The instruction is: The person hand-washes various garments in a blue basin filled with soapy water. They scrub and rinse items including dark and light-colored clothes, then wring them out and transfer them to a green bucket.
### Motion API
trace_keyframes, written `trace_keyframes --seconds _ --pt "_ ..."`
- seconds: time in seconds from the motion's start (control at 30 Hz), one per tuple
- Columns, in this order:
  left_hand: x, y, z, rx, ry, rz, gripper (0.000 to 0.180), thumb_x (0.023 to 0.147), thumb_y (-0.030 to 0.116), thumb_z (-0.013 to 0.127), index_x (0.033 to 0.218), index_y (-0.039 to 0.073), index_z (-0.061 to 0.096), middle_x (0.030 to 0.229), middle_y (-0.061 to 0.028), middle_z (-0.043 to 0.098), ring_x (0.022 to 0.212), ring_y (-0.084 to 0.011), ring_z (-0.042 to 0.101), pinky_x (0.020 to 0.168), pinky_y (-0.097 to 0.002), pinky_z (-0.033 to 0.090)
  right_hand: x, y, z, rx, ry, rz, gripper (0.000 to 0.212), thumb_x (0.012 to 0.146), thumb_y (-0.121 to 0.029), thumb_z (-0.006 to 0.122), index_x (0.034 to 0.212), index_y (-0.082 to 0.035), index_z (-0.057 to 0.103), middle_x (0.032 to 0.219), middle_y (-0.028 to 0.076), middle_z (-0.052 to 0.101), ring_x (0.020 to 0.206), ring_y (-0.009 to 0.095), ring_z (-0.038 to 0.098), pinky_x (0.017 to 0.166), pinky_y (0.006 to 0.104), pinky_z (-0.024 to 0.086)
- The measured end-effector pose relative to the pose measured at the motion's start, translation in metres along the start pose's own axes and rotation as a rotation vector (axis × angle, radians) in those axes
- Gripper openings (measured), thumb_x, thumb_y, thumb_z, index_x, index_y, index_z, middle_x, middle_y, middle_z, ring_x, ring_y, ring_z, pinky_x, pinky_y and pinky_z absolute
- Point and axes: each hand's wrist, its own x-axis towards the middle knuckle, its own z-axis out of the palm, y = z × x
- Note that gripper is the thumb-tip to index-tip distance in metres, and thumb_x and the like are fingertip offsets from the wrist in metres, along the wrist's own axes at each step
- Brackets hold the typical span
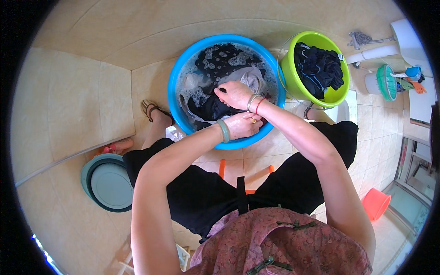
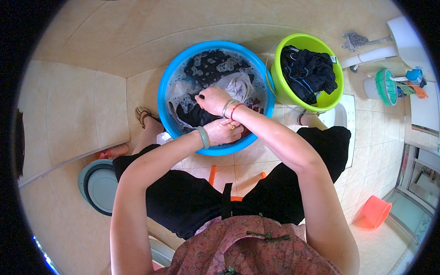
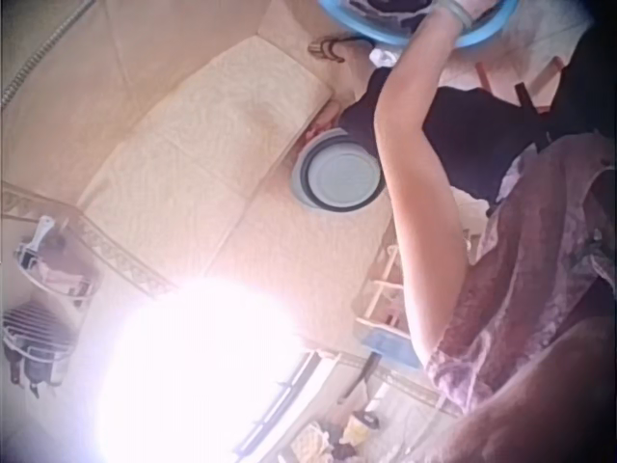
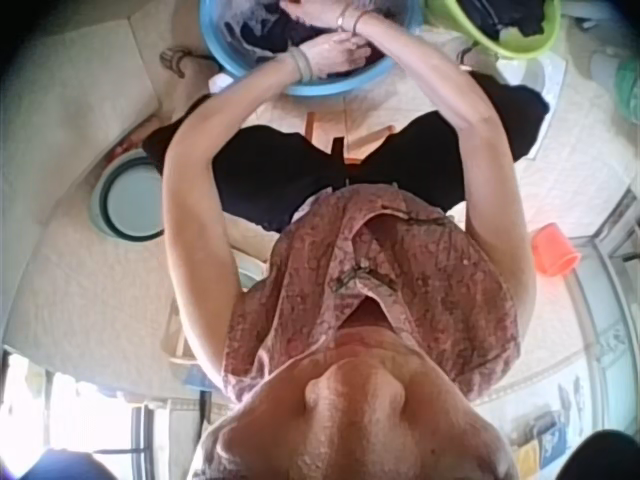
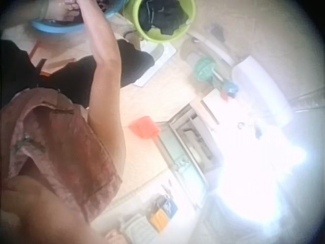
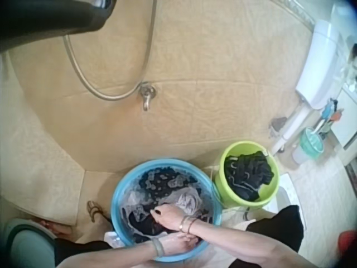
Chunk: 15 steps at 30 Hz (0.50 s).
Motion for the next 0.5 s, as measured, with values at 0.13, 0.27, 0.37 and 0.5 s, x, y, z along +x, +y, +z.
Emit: trace_keyframes --seconds 0.13,0.27,0.37,0.5 --pt "-0.002 -0.011 -0.004 -0.254 0.004 0.017 0.016 0.076 0.022 0.053 0.090 0.017 0.059 0.102 0.0002 0.054 0.114 -0.0214 0.049 0.097 -0.0337 0.039 0.010 0.038 0.003 0.207 0.067 0.108 0.045 0.093 -0.042 0.047 0.074 -0.006 0.067 0.074 0.013 0.067 0.077 0.029 0.066 0.072 0.0388 0.050" --pt "-0.009 -0.024 -0.045 -0.548 0.595 -0.602 0.018 0.062 0.011 0.072 0.080 0.014 0.067 0.100 -0.0041 0.061 0.106 -0.0283 0.055 0.093 -0.0388 0.043 -0.016 0.072 -0.011 1.206 -0.049 0.378 0.052 0.094 -0.054 0.048 0.100 -0.005 0.066 0.098 0.007 0.068 0.087 0.025 0.065 0.082 0.0388 0.051" --pt "-0.017 -0.032 -0.017 -0.963 0.914 -1.440 0.023 0.077 0.030 0.075 0.093 0.015 0.067 0.102 -0.0047 0.062 0.100 -0.0252 0.058 0.086 -0.0382 0.046 -0.038 0.064 -0.026 1.634 0.064 0.388 0.059 0.093 -0.055 0.049 0.123 -0.004 0.056 0.122 0.012 0.061 0.107 0.026 0.060 0.095 0.0433 0.048" --pt "-0.018 -0.050 -0.043 -2.262 0.616 -1.823 0.068 0.083 0.065 0.058 0.133 0.020 0.048 0.131 -0.0014 0.055 0.117 -0.0223 0.052 0.093 -0.0512 0.041 -0.066 0.046 -0.056 1.703 0.274 0.223 0.060 0.094 -0.047 0.053 0.136 -0.005 0.046 0.137 0.010 0.051 0.126 0.026 0.047 0.105 0.0425 0.038"
